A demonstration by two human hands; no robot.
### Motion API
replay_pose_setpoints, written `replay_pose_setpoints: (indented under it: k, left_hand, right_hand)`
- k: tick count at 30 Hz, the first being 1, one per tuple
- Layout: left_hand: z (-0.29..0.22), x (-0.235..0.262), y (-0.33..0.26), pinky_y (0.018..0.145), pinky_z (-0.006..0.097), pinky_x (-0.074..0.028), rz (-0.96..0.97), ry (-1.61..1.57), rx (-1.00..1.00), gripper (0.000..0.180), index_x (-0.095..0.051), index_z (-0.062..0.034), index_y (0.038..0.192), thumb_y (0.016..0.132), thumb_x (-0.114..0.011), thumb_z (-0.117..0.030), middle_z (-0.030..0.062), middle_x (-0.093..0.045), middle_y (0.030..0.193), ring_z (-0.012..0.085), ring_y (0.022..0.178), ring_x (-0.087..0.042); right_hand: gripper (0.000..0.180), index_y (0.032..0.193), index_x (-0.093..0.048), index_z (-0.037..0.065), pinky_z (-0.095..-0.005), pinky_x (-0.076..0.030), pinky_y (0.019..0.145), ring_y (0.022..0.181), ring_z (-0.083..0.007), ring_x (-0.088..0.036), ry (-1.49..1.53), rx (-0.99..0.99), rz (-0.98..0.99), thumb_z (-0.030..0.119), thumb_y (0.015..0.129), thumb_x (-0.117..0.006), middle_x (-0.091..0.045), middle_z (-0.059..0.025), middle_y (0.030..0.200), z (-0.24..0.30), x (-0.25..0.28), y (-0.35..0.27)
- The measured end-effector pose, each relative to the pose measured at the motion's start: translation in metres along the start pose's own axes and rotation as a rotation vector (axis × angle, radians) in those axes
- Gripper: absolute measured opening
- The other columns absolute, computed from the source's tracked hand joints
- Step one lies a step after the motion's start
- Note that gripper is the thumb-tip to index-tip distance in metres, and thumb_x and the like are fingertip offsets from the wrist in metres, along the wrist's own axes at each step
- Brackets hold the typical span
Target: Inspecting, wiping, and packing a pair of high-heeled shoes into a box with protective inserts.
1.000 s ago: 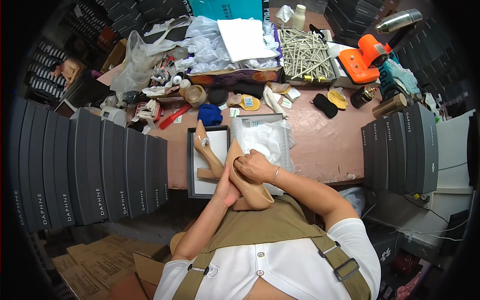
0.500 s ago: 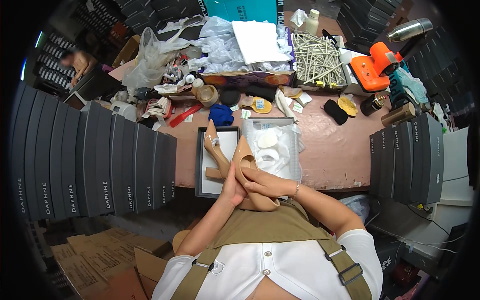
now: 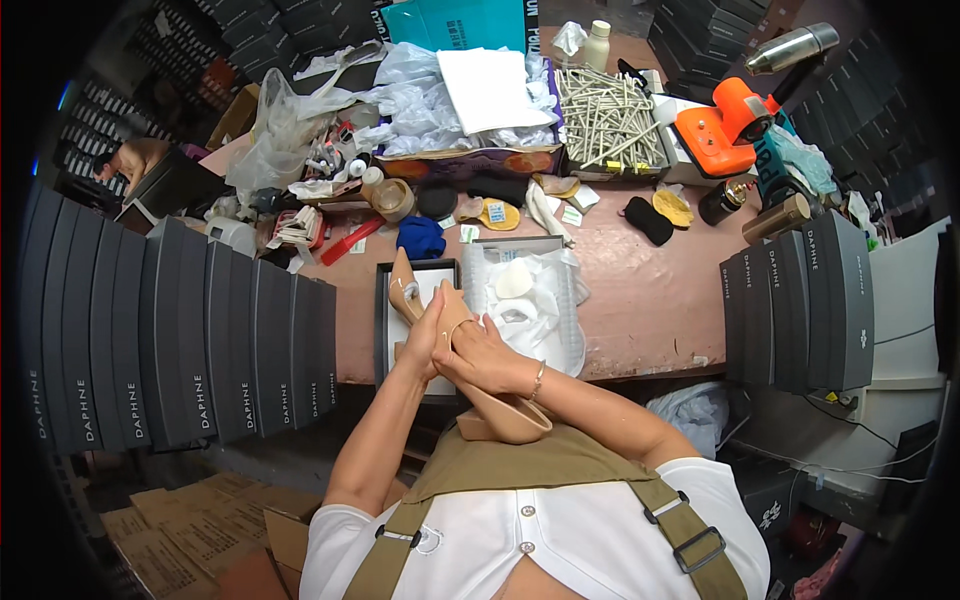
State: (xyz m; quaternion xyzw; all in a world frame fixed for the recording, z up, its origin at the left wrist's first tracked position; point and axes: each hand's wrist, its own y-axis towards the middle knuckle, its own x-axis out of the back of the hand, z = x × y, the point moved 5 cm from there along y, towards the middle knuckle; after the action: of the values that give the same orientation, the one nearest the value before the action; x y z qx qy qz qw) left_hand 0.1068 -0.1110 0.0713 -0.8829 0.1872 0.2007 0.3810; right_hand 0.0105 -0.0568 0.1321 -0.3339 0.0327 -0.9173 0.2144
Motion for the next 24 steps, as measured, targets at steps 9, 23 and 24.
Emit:
replay_pose_setpoints:
  k: [9,23,24]
  left_hand:
    - [0.019,0.003,-0.009,0.080,0.035,-0.052,-0.133,-0.013,-0.056,0.042,-0.048,-0.0083,0.114,0.096,-0.043,-0.046,0.0101,-0.059,0.097,0.0196,0.090,-0.061]
    - [0.011,-0.035,0.020,0.086,0.031,-0.048,0.009,0.047,-0.017,0.049,-0.050,-0.0042,0.119,0.096,-0.043,-0.047,0.0089,-0.060,0.106,0.0184,0.098,-0.059]
    - [0.013,-0.033,0.020,0.088,0.032,-0.048,-0.012,0.035,0.009,0.050,-0.047,-0.0040,0.122,0.096,-0.043,-0.046,0.0098,-0.058,0.110,0.0191,0.100,-0.058]
  right_hand:
    - [0.068,0.109,-0.056,-0.006,-0.0435,-0.041,0.090,0.103,-0.0449,-0.051,0.278,0.118,0.057,0.055,0.094,-0.030,-0.051,-0.0294,0.115,-0.015,-0.006,-0.003]
    - [0.048,0.127,-0.051,-0.002,-0.0612,-0.016,0.106,0.138,-0.0453,-0.011,-0.022,-0.153,-0.171,0.025,0.088,-0.043,-0.009,-0.0277,0.150,-0.054,0.011,-0.004]
    - [0.048,0.126,-0.051,-0.002,-0.0636,-0.015,0.105,0.139,-0.0453,-0.010,-0.047,-0.159,-0.185,0.025,0.088,-0.043,-0.010,-0.0278,0.150,-0.061,0.001,0.006]
